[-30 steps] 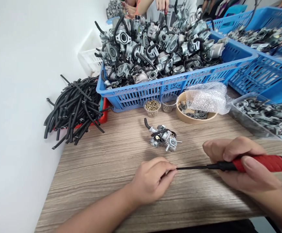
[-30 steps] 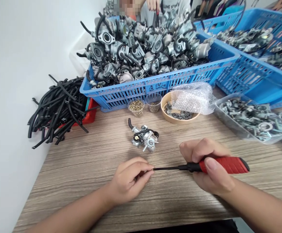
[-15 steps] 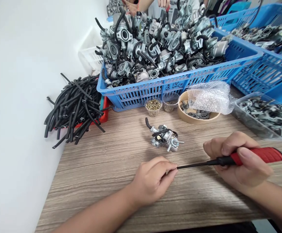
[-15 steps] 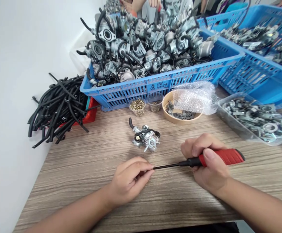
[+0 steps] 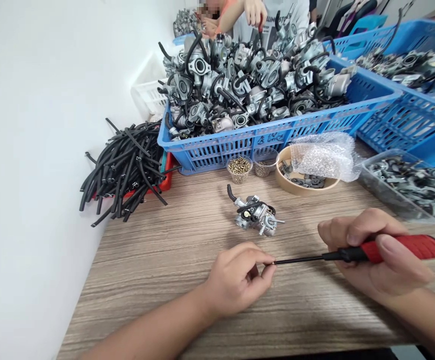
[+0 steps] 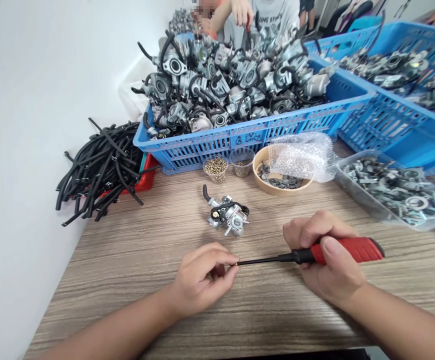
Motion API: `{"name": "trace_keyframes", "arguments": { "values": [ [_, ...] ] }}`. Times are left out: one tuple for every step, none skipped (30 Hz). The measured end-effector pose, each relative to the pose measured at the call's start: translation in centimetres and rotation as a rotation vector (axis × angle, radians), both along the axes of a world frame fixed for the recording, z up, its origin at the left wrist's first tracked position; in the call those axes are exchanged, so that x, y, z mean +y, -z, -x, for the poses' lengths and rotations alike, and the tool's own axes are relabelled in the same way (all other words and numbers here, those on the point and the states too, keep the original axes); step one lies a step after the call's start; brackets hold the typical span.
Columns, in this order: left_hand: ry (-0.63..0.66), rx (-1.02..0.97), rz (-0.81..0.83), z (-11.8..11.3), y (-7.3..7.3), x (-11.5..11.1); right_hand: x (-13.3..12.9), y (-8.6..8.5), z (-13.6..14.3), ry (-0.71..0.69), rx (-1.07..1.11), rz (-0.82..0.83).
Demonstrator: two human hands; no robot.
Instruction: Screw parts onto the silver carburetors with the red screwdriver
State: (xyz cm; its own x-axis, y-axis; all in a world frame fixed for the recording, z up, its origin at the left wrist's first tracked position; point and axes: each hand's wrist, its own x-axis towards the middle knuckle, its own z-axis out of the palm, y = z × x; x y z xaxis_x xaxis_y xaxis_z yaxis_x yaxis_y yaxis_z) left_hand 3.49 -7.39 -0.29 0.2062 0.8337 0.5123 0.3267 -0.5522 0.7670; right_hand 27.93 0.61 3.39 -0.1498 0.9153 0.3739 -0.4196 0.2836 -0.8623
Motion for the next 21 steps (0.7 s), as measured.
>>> {"name": "trace_keyframes", "arguments": {
  "values": [
    [-0.001,-0.006,-0.001,-0.01,0.02,0.01,0.02,-0.03,0.01,0.001,0.002,-0.002],
    [-0.001,-0.012,-0.002,-0.02,0.06,0.01,0.06,-0.07,0.02,0.0,0.003,0.0],
    [-0.001,-0.016,-0.003,-0.04,0.1,0.01,0.11,-0.12,0.03,-0.004,0.0,0.004],
    [-0.002,-0.018,-0.003,-0.05,0.15,0.0,0.16,-0.16,0.04,-0.008,-0.005,0.009],
    [-0.002,-0.017,0.0,-0.06,0.2,-0.02,0.2,-0.19,0.04,-0.01,-0.004,0.008],
    [-0.003,-0.016,0.003,-0.08,0.24,-0.04,0.25,-0.21,0.04,-0.01,-0.001,0.006],
    [-0.003,-0.015,0.007,-0.09,0.27,-0.06,0.28,-0.22,0.03,-0.008,0.001,0.004],
    [-0.004,-0.014,0.009,-0.09,0.3,-0.09,0.31,-0.23,0.01,-0.006,0.002,0.003],
    [-0.004,-0.014,0.01,-0.1,0.33,-0.11,0.32,-0.23,0.0,-0.001,0.004,0.001],
    [-0.003,-0.015,0.011,-0.1,0.35,-0.13,0.33,-0.24,-0.02,0.001,0.004,0.002],
    [-0.002,-0.017,0.012,-0.09,0.37,-0.15,0.34,-0.27,-0.04,0.002,0.001,0.006],
    [-0.002,-0.019,0.015,-0.08,0.39,-0.16,0.34,-0.31,-0.04,0.001,-0.002,0.011],
    [-0.002,-0.022,0.02,-0.07,0.41,-0.17,0.35,-0.38,-0.04,0.0,-0.001,0.014],
    [0.0,-0.026,0.025,-0.05,0.42,-0.17,0.35,-0.45,-0.02,-0.001,-0.001,0.014],
    [0.003,-0.029,0.03,-0.02,0.42,-0.17,0.36,-0.52,0.0,-0.001,0.001,0.01],
    [0.009,-0.032,0.035,0.0,0.41,-0.16,0.36,-0.58,0.02,0.003,0.002,0.007],
    [0.016,-0.035,0.04,0.02,0.4,-0.15,0.37,-0.62,0.03,0.008,0.003,0.006],
    [0.02,-0.038,0.043,0.04,0.39,-0.14,0.37,-0.64,0.02,0.011,0.001,0.006],
    [0.022,-0.04,0.045,0.04,0.37,-0.13,0.39,-0.63,-0.01,0.01,-0.003,0.009],
    [0.021,-0.041,0.045,0.05,0.35,-0.11,0.41,-0.6,-0.05,0.005,-0.007,0.013],
    [0.019,-0.041,0.044,0.04,0.32,-0.1,0.45,-0.56,-0.12,-0.002,-0.009,0.014]
  ]
}}
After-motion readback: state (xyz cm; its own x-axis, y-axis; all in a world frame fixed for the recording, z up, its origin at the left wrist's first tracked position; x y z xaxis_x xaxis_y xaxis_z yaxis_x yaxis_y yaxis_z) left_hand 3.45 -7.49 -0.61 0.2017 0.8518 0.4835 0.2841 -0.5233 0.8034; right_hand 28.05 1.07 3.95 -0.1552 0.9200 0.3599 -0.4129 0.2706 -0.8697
